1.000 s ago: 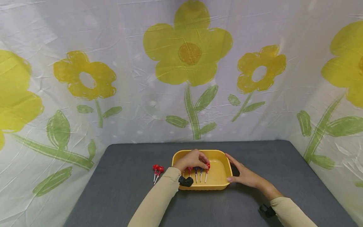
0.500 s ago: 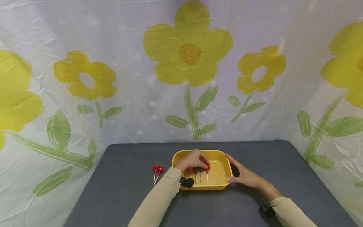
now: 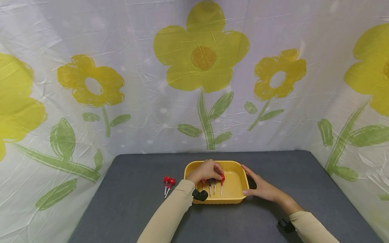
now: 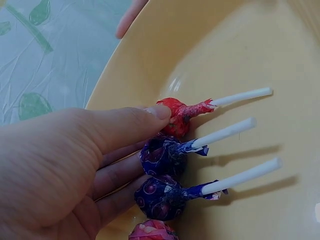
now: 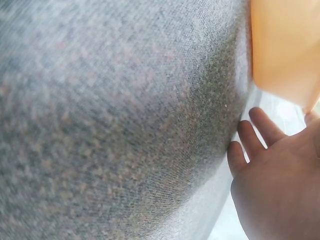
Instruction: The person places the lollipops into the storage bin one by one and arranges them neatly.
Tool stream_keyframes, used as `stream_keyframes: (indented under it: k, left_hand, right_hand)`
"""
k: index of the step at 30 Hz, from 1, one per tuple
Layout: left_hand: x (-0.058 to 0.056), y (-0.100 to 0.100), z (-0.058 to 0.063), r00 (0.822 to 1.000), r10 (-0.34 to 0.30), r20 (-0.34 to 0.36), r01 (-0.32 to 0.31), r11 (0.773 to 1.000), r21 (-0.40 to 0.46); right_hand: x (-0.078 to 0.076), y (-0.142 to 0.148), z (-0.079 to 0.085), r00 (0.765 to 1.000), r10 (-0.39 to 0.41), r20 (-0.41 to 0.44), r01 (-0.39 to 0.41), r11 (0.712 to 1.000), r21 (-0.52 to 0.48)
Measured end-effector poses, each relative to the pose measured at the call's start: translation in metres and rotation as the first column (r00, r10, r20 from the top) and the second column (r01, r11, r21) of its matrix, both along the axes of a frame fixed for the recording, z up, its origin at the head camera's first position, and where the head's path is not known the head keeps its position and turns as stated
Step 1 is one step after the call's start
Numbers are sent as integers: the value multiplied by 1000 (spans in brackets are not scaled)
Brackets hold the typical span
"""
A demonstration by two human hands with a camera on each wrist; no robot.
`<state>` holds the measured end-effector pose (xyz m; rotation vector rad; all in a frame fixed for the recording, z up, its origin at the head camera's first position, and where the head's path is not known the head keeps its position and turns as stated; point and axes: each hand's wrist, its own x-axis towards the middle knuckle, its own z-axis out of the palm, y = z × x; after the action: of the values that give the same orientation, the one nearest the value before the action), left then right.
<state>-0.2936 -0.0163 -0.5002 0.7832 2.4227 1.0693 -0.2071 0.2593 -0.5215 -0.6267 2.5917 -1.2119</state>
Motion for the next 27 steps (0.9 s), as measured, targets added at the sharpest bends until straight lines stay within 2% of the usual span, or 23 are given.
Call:
stream_keyframes:
  k: [15, 27]
  left_hand:
    - [-1, -4, 1, 1000, -26, 2, 26, 1000, 1]
    - [-1, -8, 5, 999, -45, -31, 44, 999, -24]
  right_hand:
    - [1, -1, 2, 1000, -14, 20, 14, 1000, 5]
    - [2, -1, 3, 1000, -8, 19, 7, 1000, 3]
